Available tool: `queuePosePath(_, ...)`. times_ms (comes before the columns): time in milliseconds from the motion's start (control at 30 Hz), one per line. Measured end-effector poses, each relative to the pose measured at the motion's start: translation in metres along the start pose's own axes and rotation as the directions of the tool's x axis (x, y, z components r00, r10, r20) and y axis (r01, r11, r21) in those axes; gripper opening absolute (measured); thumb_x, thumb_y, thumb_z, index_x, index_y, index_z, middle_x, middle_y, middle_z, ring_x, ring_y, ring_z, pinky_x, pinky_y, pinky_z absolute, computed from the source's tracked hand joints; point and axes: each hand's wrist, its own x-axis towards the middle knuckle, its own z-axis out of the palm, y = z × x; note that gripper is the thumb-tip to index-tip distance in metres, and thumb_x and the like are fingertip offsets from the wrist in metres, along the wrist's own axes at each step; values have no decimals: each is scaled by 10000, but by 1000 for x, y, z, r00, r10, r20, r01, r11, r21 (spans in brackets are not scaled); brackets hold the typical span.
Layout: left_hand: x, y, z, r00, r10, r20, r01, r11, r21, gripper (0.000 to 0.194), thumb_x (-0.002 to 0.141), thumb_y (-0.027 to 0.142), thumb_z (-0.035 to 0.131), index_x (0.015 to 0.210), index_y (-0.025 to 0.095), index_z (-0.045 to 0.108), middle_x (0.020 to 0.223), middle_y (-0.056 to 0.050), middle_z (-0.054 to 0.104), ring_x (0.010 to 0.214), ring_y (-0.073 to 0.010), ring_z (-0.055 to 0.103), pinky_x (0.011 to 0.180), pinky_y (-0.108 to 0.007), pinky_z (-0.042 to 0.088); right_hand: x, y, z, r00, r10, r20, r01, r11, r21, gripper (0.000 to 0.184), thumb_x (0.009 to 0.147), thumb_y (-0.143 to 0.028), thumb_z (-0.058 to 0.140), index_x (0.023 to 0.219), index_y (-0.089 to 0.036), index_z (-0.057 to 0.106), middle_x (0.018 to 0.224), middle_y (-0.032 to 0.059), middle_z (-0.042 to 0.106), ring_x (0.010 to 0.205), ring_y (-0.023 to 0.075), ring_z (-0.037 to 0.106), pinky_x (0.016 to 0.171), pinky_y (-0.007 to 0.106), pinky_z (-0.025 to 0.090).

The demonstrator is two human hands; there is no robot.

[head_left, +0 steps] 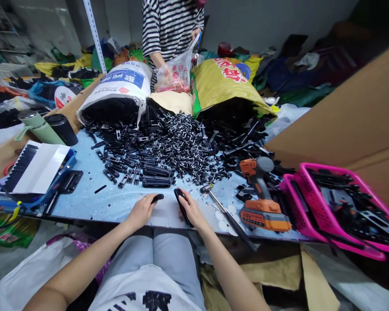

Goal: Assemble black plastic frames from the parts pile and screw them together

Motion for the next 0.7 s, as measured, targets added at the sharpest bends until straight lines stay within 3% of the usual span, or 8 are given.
queuePosePath(100, 8, 22, -4, 996, -73, -59, 56, 965, -255, 333, 954, 273, 344, 1211, 163, 526, 1086, -94, 635, 907, -175, 625, 809, -305, 505, 3, -8, 23, 995, 79, 63, -93, 958, 270, 658, 845, -565, 454, 1403, -241, 325, 589, -28, 535, 470, 134, 536, 445, 270, 483)
queuePosePath(200, 14, 35, -3, 979, -201, -28, 171, 893, -416, 310, 931, 319, 405, 1089, 139, 602, 967, -77, 661, 655, -126, 615, 652, -257, 516, 8, -16, 39, 994, 71, 81, -99, 894, 437, 705, 810, -573, 501, 1416, -269, 307, 667, -19, 574, 527, 138, 588, 480, 277, 518)
queuePosePath(267, 16, 38, -2, 972, -234, -38, 194, 877, -439, 310, 905, 323, 466, 1118, 137, 593, 939, -70, 659, 662, -128, 613, 656, -253, 516, 9, -21, 42, 996, 50, 72, -78, 883, 462, 683, 803, -562, 515, 1407, -298, 334, 736, -10, 595, 565, 137, 602, 503, 279, 533)
queuePosePath(400, 14, 39, -5, 985, -139, -105, 102, 947, -303, 359, 914, 294, 454, 1234, 161, 548, 1016, -88, 629, 912, -177, 606, 839, -296, 492, 10, -23, 34, 996, -62, 62, 39, 950, 310, 602, 805, -516, 548, 1362, -319, 434, 918, 11, 631, 577, 111, 580, 548, 287, 545)
queuePosePath(500, 12, 41, -8, 988, -88, -125, 68, 985, -156, 374, 930, 295, 417, 1262, 176, 540, 987, -87, 599, 910, -183, 593, 837, -302, 488, 13, -24, 20, 972, -225, 71, 219, 973, 76, 560, 794, -466, 593, 1321, -301, 499, 1092, 40, 610, 655, 118, 592, 639, 303, 550)
queuePosePath(633, 8, 41, -5, 985, -77, -156, 67, 995, -74, 374, 943, 293, 381, 1275, 210, 532, 944, -66, 586, 855, -166, 597, 788, -275, 500, 19, -32, 4, 887, -434, 158, 460, 860, -220, 505, 832, -403, 575, 1317, -283, 506, 1104, 56, 621, 946, 184, 604, 872, 353, 497)
queuePosePath(700, 8, 40, -1, 978, -82, -194, 70, 995, -69, 373, 945, 276, 369, 1277, 220, 530, 945, -63, 588, 846, -159, 601, 778, -266, 504, 21, -37, 1, 862, -470, 189, 506, 807, -304, 504, 856, -399, 545, 1342, -285, 475, 1074, 62, 630, 961, 188, 602, 884, 359, 487)
